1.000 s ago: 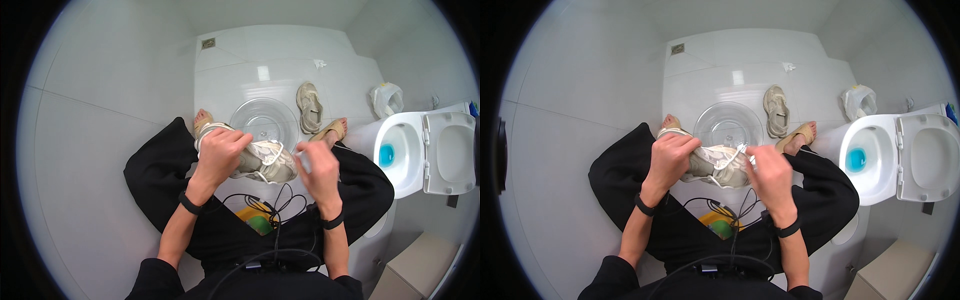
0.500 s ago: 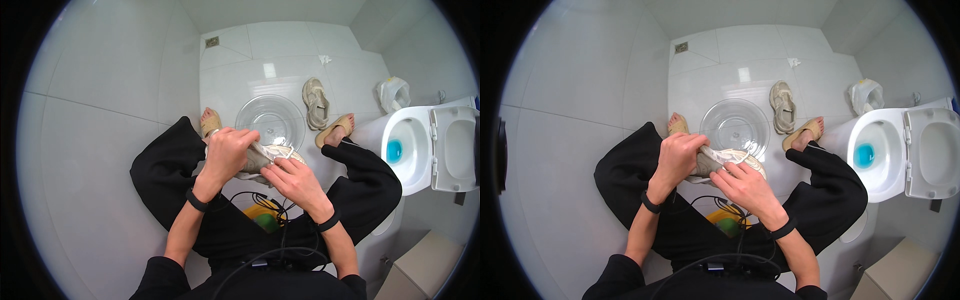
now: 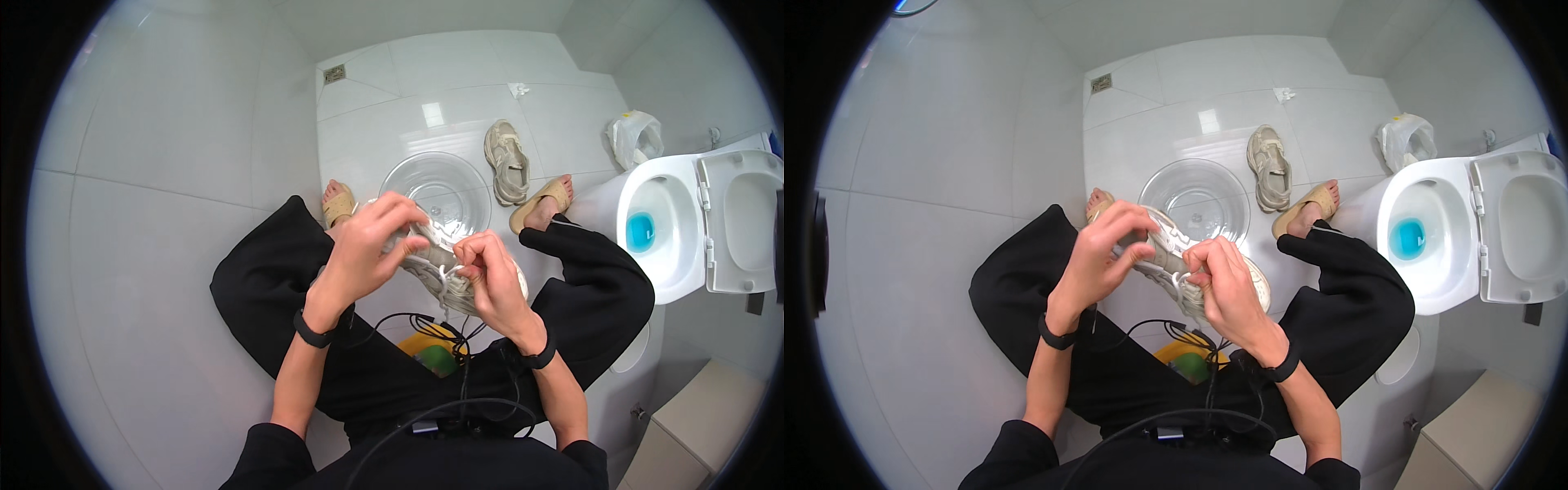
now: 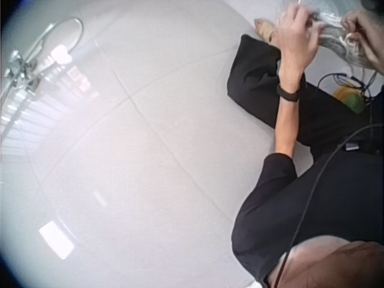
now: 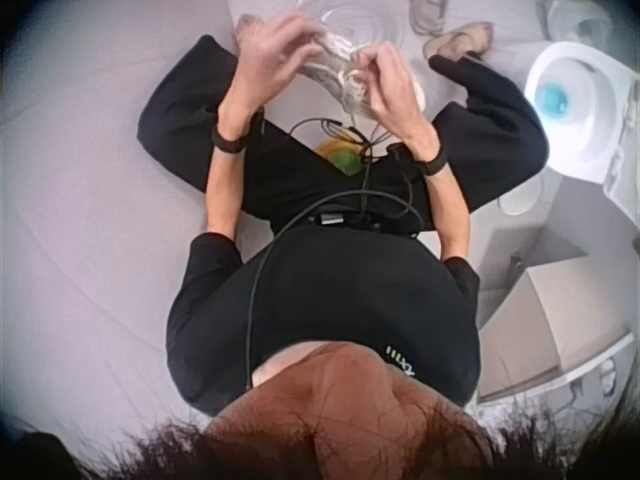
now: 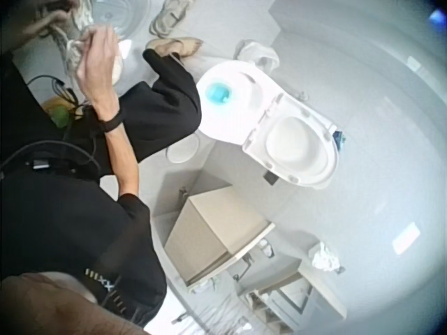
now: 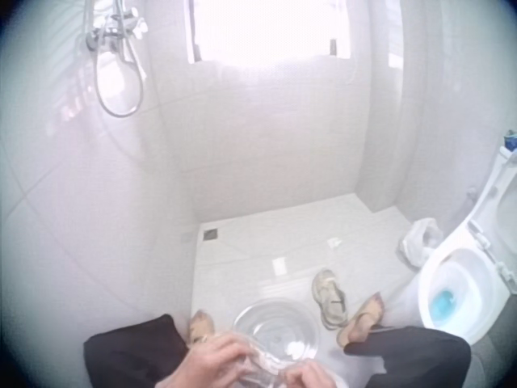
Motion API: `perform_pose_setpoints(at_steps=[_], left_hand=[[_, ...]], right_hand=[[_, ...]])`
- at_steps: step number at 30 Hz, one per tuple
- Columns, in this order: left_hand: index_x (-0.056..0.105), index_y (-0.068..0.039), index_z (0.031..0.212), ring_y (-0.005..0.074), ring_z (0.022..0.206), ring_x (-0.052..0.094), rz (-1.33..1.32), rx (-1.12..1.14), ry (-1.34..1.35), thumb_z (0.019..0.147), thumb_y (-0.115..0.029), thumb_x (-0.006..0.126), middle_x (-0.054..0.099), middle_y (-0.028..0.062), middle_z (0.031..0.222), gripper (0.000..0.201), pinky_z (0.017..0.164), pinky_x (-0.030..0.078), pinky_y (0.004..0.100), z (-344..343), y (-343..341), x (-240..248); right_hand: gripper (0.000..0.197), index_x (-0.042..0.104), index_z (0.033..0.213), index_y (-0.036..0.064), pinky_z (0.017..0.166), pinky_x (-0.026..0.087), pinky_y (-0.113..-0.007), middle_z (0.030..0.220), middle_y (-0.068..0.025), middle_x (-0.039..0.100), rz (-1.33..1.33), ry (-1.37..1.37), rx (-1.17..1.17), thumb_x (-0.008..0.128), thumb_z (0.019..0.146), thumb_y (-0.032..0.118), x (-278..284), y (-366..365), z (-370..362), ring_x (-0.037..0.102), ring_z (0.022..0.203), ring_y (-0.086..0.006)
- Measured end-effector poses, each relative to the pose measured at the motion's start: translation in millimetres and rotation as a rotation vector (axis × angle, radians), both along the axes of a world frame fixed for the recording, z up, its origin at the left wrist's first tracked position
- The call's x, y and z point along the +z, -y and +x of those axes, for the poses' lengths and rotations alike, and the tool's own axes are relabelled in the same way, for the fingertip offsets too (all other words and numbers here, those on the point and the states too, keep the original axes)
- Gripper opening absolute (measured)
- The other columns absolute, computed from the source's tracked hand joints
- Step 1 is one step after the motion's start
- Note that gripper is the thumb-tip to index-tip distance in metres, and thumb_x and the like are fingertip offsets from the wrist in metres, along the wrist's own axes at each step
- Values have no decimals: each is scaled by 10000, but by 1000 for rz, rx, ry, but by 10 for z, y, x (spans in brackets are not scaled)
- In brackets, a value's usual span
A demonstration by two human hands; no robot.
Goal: The recorder is removing the shoelaces from a white sneaker over a plastic bowl while sitting on a stool in a bathroom.
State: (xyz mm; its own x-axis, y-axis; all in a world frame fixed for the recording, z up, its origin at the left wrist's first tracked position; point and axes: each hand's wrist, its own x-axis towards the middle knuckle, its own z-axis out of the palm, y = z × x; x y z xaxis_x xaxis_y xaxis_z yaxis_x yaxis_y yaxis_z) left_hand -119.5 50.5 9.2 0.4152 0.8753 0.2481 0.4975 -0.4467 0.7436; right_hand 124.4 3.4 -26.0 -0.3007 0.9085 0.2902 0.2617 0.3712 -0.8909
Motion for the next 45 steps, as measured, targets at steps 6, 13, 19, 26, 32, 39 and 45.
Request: perform_pose_setpoints(at_steps=[6,13,19,26,32,39,45], left_hand=[[674,-63,1291,258,965,700,-87,-36,-37,784,-112,979,662,86,1053,594,843,596,377,66,12,-68],[674,-42,1195,275,979,683,97,57,-8,768,50,916,683,111,1010,499,789,561,376,178,78,-182],[689,-17,1012,332,951,645,298,40,-82,786,66,826,655,113,913,277,810,534,428,170,77,-193],[625,-34,963,320,899,675,230,60,-225,816,11,806,660,85,926,238,797,540,439,174,102,-238],[643,11,1050,394,863,667,104,114,-158,857,56,784,651,158,940,243,750,529,467,40,48,-281],[655,16,1074,377,863,665,93,111,-7,874,102,762,652,166,960,243,756,534,418,131,58,-199],[663,8,1041,392,904,659,133,74,-104,836,59,802,669,158,966,253,785,526,464,140,95,-243]], right_hand=[[222,452,1117,69,996,443,-263,1076,-48,551,-338,-585,-26,631,1078,-56,92,-75,132,496,1007,-117],[232,459,1126,67,967,453,-252,1072,-33,556,-404,-645,-88,684,1089,21,22,-207,227,525,1004,-115],[299,599,1280,37,949,518,-396,1117,-119,627,-162,109,28,674,995,-11,94,-199,184,592,1062,-294],[314,687,1228,64,920,526,-454,1021,-108,682,177,407,-49,791,932,64,73,-113,-16,622,1063,-336],[205,637,1215,59,901,490,-344,911,-53,692,-132,-73,-151,719,1027,46,38,-286,257,642,910,-213],[103,653,1113,75,898,447,-311,821,-2,672,-274,-106,-330,698,1025,105,198,-327,427,596,799,-115],[334,755,1126,83,1003,448,-437,1006,-42,717,262,607,-134,861,909,313,86,-196,179,621,1052,-276]])
